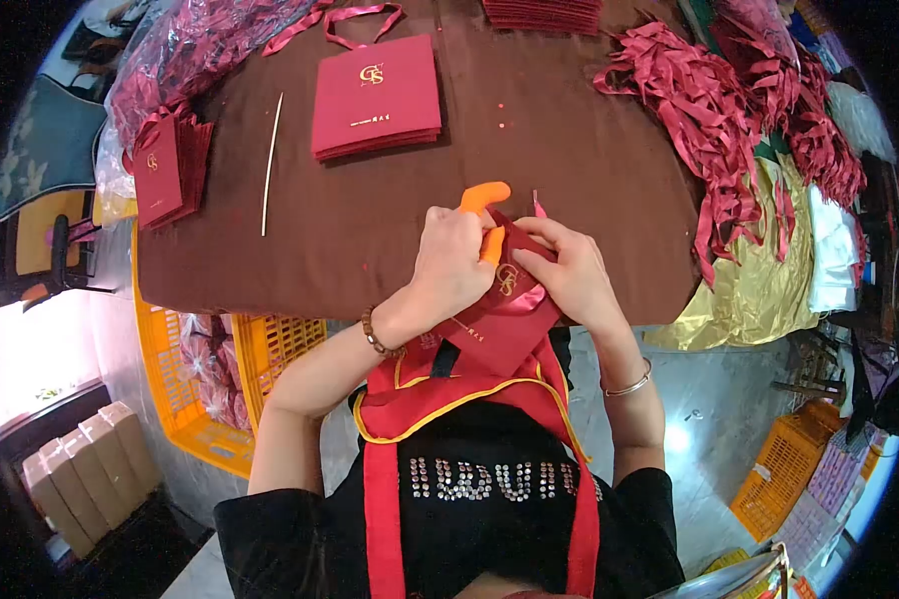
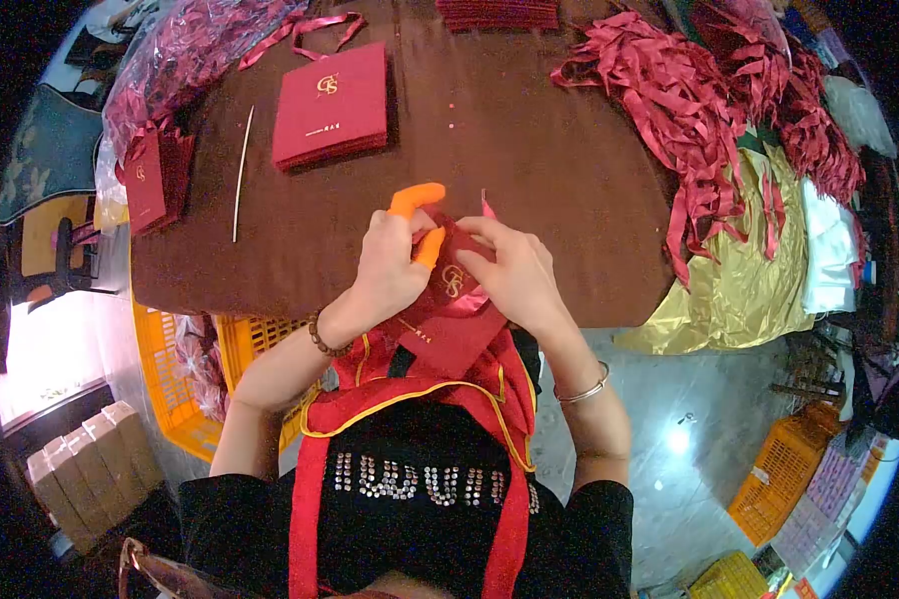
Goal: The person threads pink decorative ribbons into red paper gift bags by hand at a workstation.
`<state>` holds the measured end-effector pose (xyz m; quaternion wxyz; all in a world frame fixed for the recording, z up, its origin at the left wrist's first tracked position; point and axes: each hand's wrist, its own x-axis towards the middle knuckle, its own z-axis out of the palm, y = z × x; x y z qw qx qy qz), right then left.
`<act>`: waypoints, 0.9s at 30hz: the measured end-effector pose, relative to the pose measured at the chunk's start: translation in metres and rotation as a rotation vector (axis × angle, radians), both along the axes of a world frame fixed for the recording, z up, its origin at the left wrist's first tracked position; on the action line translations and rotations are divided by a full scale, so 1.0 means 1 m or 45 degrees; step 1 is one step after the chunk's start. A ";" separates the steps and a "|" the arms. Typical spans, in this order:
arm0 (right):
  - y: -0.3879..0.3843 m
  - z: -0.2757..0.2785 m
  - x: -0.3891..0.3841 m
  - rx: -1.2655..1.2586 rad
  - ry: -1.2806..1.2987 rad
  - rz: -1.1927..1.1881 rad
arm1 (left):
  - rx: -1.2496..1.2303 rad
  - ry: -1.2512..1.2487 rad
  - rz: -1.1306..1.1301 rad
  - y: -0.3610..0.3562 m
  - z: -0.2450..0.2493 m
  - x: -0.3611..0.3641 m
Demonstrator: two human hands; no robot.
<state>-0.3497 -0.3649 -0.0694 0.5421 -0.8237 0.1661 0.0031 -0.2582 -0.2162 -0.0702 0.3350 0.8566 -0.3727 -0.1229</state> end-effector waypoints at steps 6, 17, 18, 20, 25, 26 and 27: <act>0.002 -0.001 0.001 0.095 0.032 -0.004 | -0.170 0.187 0.161 0.012 0.000 0.007; 0.000 -0.006 0.002 0.215 0.040 -0.028 | -0.287 0.043 0.107 0.010 -0.003 0.002; 0.001 -0.006 0.002 0.212 0.051 -0.030 | -0.260 0.082 0.101 0.009 -0.002 0.004; 0.001 -0.006 0.002 0.189 0.033 -0.031 | -0.233 0.123 0.092 0.008 -0.003 0.004; 0.004 -0.001 0.000 0.119 0.037 -0.027 | 0.037 0.127 0.074 0.004 0.005 0.002; 0.004 -0.006 -0.002 0.145 -0.028 -0.026 | 0.039 0.127 0.076 0.004 -0.002 0.002; 0.005 -0.009 -0.002 0.171 -0.094 -0.025 | -0.041 -0.155 -0.017 0.004 -0.013 0.001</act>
